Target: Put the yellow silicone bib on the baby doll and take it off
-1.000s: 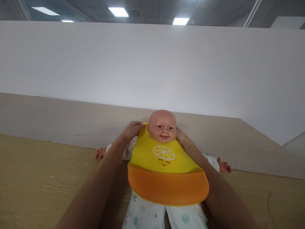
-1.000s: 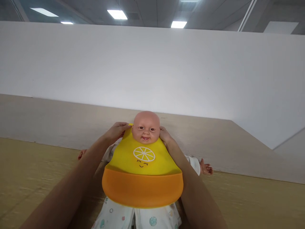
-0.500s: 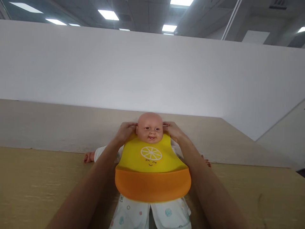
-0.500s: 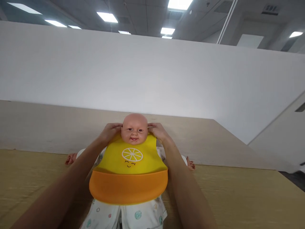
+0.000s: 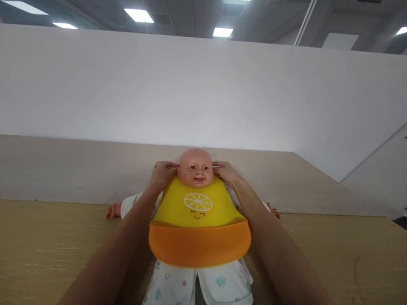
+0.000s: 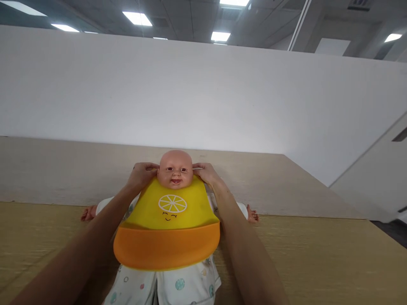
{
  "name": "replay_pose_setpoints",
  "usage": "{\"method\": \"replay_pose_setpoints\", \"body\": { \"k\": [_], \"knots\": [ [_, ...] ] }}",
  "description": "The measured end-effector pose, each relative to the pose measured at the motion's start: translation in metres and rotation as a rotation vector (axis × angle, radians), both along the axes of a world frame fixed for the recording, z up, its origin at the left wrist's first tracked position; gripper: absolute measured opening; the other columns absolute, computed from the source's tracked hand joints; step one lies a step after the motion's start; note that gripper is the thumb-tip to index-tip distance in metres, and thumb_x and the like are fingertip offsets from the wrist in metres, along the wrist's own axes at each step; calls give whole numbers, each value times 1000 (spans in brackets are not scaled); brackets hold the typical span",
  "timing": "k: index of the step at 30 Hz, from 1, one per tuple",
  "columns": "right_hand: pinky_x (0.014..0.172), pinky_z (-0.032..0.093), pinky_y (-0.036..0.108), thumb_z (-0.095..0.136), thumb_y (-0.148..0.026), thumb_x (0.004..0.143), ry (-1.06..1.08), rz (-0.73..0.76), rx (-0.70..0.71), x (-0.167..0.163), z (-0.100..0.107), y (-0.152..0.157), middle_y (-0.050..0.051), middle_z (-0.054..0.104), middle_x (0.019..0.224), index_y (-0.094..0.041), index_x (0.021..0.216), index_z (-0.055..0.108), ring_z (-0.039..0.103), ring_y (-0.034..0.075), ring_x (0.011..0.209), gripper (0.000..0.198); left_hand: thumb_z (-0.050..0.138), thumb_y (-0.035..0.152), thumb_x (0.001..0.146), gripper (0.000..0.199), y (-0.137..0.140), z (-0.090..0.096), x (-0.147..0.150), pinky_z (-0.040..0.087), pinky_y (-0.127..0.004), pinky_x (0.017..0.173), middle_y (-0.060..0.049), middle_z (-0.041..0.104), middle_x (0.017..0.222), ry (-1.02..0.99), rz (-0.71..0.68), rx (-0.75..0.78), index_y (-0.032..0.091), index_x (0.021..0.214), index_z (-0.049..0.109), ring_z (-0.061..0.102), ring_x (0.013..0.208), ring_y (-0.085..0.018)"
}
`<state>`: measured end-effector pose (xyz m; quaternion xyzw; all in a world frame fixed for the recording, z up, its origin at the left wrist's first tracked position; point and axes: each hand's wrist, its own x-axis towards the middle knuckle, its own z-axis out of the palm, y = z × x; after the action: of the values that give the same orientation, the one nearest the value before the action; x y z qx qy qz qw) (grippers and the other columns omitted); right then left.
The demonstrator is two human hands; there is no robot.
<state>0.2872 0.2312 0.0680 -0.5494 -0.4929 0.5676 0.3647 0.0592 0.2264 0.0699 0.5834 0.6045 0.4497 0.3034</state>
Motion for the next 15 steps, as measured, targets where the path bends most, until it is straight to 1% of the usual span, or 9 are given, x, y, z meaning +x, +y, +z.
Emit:
{"method": "replay_pose_setpoints", "body": {
  "k": [2, 4, 7, 10, 15],
  "knots": [
    [62, 44, 11, 53, -26, 64, 11, -7, -1, 0, 0, 0, 2, 61, 86, -14, 130, 49, 54, 1, 63, 68, 61, 18, 60, 20, 1, 0, 0, 41, -22, 61, -5, 69, 73, 32, -24, 24, 14, 75, 73, 61, 71, -17],
    [63, 45, 10, 53, -25, 64, -2, -28, 0, -1, 1, 0, 3, 60, 90, -13, 130, 49, 54, 1, 64, 68, 58, 23, 63, 21, 2, -1, 0, 41, -22, 62, -5, 70, 75, 25, -62, 31, 14, 75, 72, 61, 72, -18],
    [61, 42, 8, 51, -23, 65, -34, -59, -2, -3, 2, -1, 4, 60, 91, -10, 129, 49, 52, -1, 60, 66, 51, 28, 66, 24, 1, -2, -1, 40, -23, 60, -4, 68, 70, 16, -130, 12, 13, 69, 70, 60, 71, -18],
    [60, 42, 8, 50, -21, 67, -68, -80, -20, -5, 1, 0, 4, 60, 90, -9, 128, 51, 51, -1, 58, 62, 49, 28, 64, 25, 1, -4, -1, 40, -23, 60, -3, 65, 65, 15, -148, -20, 13, 63, 68, 58, 69, -18],
    [62, 43, 8, 50, -18, 69, -111, -101, -40, -5, -9, 5, 5, 60, 91, -7, 124, 54, 51, -2, 58, 57, 50, 30, 61, 23, 3, -15, 0, 41, -25, 57, -2, 59, 57, -103, -176, -101, 13, 60, 66, 56, 65, -18]
  ]
}}
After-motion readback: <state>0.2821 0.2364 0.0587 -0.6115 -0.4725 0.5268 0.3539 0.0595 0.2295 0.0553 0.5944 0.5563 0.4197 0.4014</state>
